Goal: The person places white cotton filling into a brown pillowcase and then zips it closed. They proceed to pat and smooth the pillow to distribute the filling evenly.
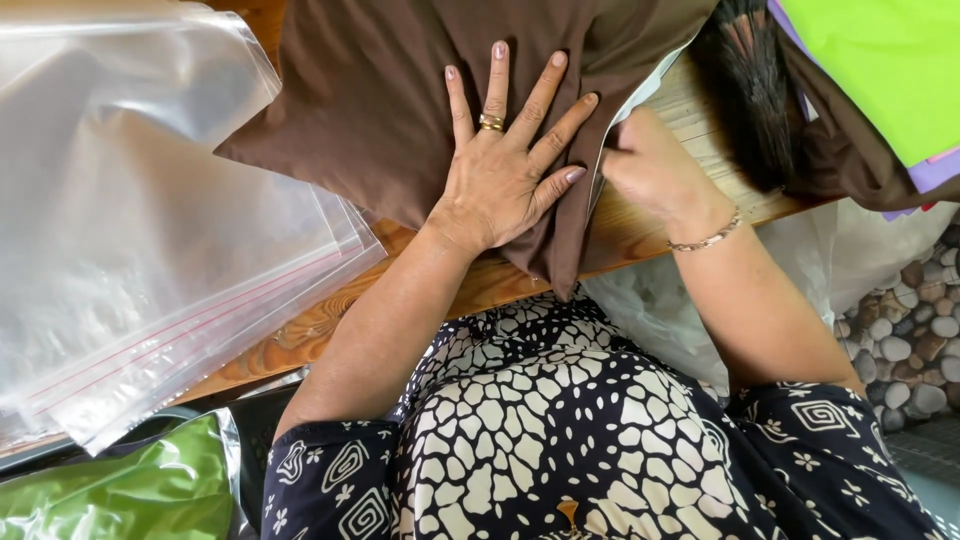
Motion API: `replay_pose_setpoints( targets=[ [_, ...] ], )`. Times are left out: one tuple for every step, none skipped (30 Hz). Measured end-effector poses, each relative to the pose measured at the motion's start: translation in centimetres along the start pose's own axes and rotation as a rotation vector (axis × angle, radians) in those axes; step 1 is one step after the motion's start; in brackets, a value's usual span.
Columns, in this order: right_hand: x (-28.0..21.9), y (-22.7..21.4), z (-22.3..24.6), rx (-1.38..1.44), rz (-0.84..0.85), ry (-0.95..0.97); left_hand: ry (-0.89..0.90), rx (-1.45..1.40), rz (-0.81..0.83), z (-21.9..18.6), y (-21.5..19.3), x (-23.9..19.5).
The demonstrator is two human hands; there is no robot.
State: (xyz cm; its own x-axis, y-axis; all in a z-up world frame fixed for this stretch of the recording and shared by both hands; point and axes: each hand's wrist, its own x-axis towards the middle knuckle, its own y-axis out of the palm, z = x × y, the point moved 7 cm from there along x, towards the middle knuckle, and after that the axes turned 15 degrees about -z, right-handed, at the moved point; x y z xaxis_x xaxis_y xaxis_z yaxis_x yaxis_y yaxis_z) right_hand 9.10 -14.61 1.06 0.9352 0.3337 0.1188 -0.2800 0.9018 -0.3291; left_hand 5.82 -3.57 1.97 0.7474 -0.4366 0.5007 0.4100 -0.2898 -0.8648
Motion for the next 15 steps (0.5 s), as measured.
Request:
replay_pose_setpoints(
  targets=[
    [0.0,0.0,-0.1,0.127,0.016,0.049,-0.003,0.014,0.046,0.0,0.2,0.0],
    [-0.4,-0.6,-0.7,0.125,0.015,0.05,-0.002,0.012,0.045,-0.1,0.4,0.1],
    [-0.8,-1.6,-2.0,0.149,-0.052,0.148,0.0,0.025,0.045,-0.2,0.5,0.1],
    [-1.3,-2.5,-3.3,0.175,-0.119,0.246,0.001,0.039,0.045,-0.3,0.6,0.1],
    [-1.1,-3.1,-3.8,0.175,-0.119,0.247,0.001,0.038,0.046,-0.4,0.9,0.1],
    [-1.1,-4.2,-4.8,0.193,-0.222,0.294,0.014,0.046,0.025,-0.5,1.0,0.0],
    [-1.1,-5.4,-5.7,0.211,-0.324,0.341,0.027,0.054,0.005,-0.7,1.1,0.0],
    [-0.9,-5.6,-5.1,0.211,-0.328,0.338,0.031,0.054,0.002,-0.8,1.3,-0.1],
    [-0.8,-6.6,-4.7,0.231,-0.435,0.362,0.045,0.071,-0.012,-0.9,1.3,-0.2],
    [-0.7,-7.4,-4.3,0.249,-0.535,0.385,0.051,0.089,-0.026,-1.0,1.3,-0.3],
    [-0.4,-7.5,-3.6,0.248,-0.532,0.383,0.048,0.091,-0.027,-1.1,1.5,-0.4],
    [-0.3,-7.6,-3.2,0.24,-0.53,0.422,0.087,0.104,-0.086,-1.5,1.2,-0.4],
    [-0.2,-7.8,-2.8,0.232,-0.528,0.461,0.126,0.117,-0.144,-2.0,0.9,-0.5],
    [0.1,-7.7,-3.5,0.232,-0.529,0.461,0.126,0.116,-0.144,-2.5,1.2,-0.6],
    [0.5,-7.6,-4.1,0.324,-0.533,0.436,0.196,0.139,-0.127,-3.4,1.6,-0.7]
  ],
)
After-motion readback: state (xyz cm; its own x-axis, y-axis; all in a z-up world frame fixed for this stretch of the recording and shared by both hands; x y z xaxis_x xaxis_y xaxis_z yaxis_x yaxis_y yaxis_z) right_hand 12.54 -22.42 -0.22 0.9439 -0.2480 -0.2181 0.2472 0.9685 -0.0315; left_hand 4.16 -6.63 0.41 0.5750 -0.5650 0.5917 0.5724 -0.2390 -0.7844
